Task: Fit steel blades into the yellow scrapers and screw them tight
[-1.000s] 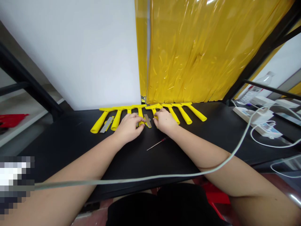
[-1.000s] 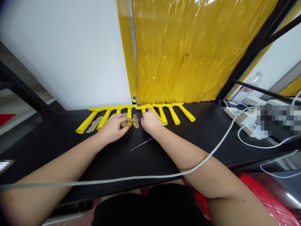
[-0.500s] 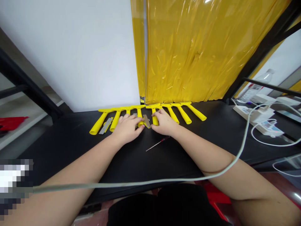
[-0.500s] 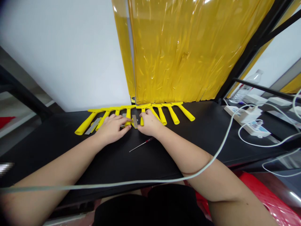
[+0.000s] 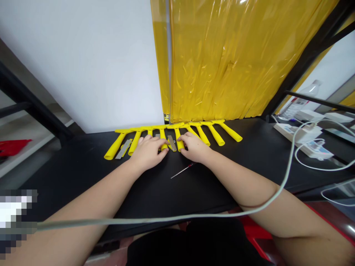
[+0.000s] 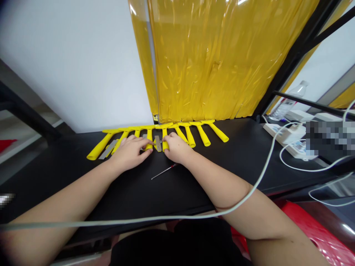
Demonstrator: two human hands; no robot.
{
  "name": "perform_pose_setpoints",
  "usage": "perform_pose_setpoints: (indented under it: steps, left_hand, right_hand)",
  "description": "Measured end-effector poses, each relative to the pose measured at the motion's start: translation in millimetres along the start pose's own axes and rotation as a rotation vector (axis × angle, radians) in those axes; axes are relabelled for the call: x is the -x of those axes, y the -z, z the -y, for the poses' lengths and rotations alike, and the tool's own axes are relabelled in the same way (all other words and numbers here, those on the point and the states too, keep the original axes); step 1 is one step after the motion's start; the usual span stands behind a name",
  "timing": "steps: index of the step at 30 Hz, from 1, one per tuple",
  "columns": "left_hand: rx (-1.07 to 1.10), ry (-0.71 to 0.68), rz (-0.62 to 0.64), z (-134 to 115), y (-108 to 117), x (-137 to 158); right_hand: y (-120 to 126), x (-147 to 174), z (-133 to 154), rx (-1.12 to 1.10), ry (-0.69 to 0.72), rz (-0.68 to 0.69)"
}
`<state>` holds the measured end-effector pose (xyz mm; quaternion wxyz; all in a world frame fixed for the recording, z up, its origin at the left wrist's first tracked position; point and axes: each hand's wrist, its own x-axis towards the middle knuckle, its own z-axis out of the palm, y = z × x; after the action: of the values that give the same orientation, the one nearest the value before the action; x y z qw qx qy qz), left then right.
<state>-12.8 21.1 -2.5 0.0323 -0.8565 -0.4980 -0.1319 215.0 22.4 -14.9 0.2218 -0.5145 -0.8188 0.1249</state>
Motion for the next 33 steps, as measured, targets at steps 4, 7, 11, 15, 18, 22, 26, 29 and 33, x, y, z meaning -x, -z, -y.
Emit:
perform_pose_setpoints:
  steps: [4, 7, 11, 15, 18, 22, 26, 29, 33]
  left_hand:
    - [-0.007, 0.000, 0.010, 0, 1, 0]
    - [-0.007, 0.001, 0.010, 0, 1, 0]
    - [-0.008, 0.002, 0.015, 0, 1, 0]
    - [-0.021, 0.011, 0.035, -1, 3, 0]
    - [-0.024, 0.016, 0.048, -2, 4, 0]
    - [-0.029, 0.024, 0.059, -3, 4, 0]
    - [-0.027, 0.020, 0.057, -2, 3, 0]
    - [-0.031, 0.015, 0.052, -1, 3, 0]
    - [-0.027, 0.013, 0.041, 0, 2, 0]
  right_hand:
    - [2, 2, 2, -0.017, -0.012, 0.013]
    - [3, 3, 3, 0.001, -0.014, 0.010]
    - [3, 4, 5, -0.004, -0.032, 0.015]
    - [3, 4, 7, 0.029, -0.046, -0.004]
    - [3, 3, 8, 0.083, -0.041, 0.001]
    - [3, 1, 10, 0.137, -0.032, 0.036]
    - [3, 1, 11, 0.150, -0.032, 0.055]
    - [4, 1, 11, 0.149, -0.056, 0.042]
    - [4, 1, 12, 0.106, -0.076, -0.026]
